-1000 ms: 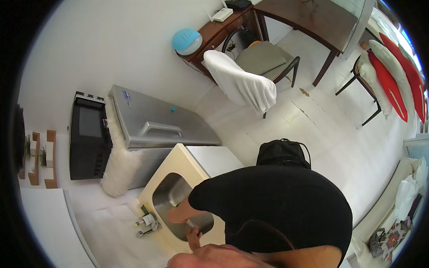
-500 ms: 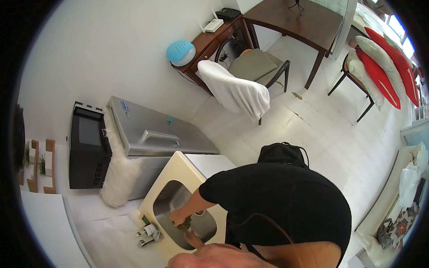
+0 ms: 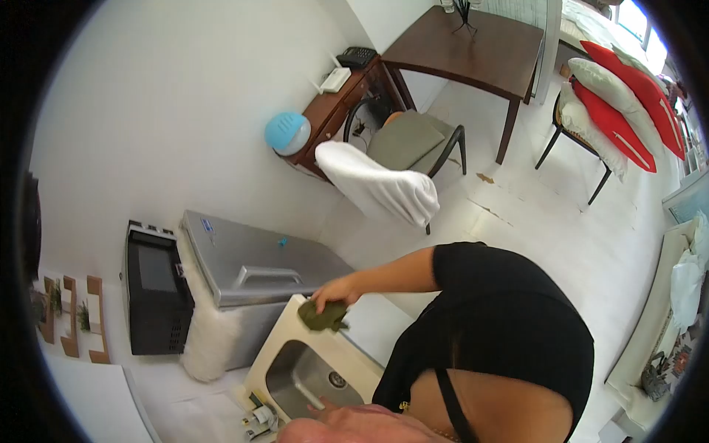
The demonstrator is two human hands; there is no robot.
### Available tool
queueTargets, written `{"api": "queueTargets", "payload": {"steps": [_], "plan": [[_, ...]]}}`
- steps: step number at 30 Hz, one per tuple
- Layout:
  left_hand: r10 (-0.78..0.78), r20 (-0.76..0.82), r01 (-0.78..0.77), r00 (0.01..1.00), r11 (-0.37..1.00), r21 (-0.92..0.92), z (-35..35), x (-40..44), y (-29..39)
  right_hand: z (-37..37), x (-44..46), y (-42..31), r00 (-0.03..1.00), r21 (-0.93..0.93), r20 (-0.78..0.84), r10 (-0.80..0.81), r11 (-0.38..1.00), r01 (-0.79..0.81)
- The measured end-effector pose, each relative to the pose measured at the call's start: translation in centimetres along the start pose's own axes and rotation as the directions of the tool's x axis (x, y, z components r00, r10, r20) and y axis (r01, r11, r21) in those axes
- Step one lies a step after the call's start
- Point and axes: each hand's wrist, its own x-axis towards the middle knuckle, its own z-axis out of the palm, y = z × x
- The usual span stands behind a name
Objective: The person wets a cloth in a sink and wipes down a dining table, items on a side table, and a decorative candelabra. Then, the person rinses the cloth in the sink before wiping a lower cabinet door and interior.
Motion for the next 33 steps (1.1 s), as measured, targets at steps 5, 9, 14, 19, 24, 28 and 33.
{"api": "queueTargets", "payload": {"steps": [5, 9, 14, 19, 24, 28, 33], "plan": [[0.423, -0.297, -0.511, 0.856, 0.781, -0.359, 4.1, -7.3, 14.4, -15.8, -18.2, -5.8, 0.862, 0.101, -0.454, -0.224, 0.949, 0.299], [0.735, 0.087, -0.695, 0.673, 0.668, -0.267, 17.9, -11.2, 17.2, -25.6, -34.8, -6.8, 0.543, 0.007, -0.772, -0.331, 0.849, 0.528], [0.099, 0.985, -0.202, -0.138, 0.971, -0.126, 31.0, -22.1, 18.0, -32.8, -51.8, -4.8, 0.290, -0.043, -0.900, -0.325, 0.728, 0.684], [0.188, 0.971, -0.504, -0.147, 0.830, -0.237, 35.5, -23.5, 24.6, -36.3, -60.0, -5.2, 0.095, -0.062, -0.973, -0.209, 0.636, 0.769], [0.398, 0.542, -0.288, 0.740, 0.916, -0.279, 35.4, -15.4, 39.6, -42.7, -61.9, -10.6, 0.026, -0.143, -0.955, -0.297, 0.535, 0.833], [0.279, 0.074, -0.199, 0.957, 0.825, -0.529, 33.4, -11.9, 53.5, -46.7, -61.3, -19.3, -0.547, -0.638, -0.716, -0.433, 0.725, 0.260], [0.228, 0.401, 0.029, 0.887, 0.840, -0.542, 39.9, -7.3, 60.8, -51.5, -61.0, -27.5, -0.482, -0.455, -0.448, -0.753, 0.656, -0.602]]}}
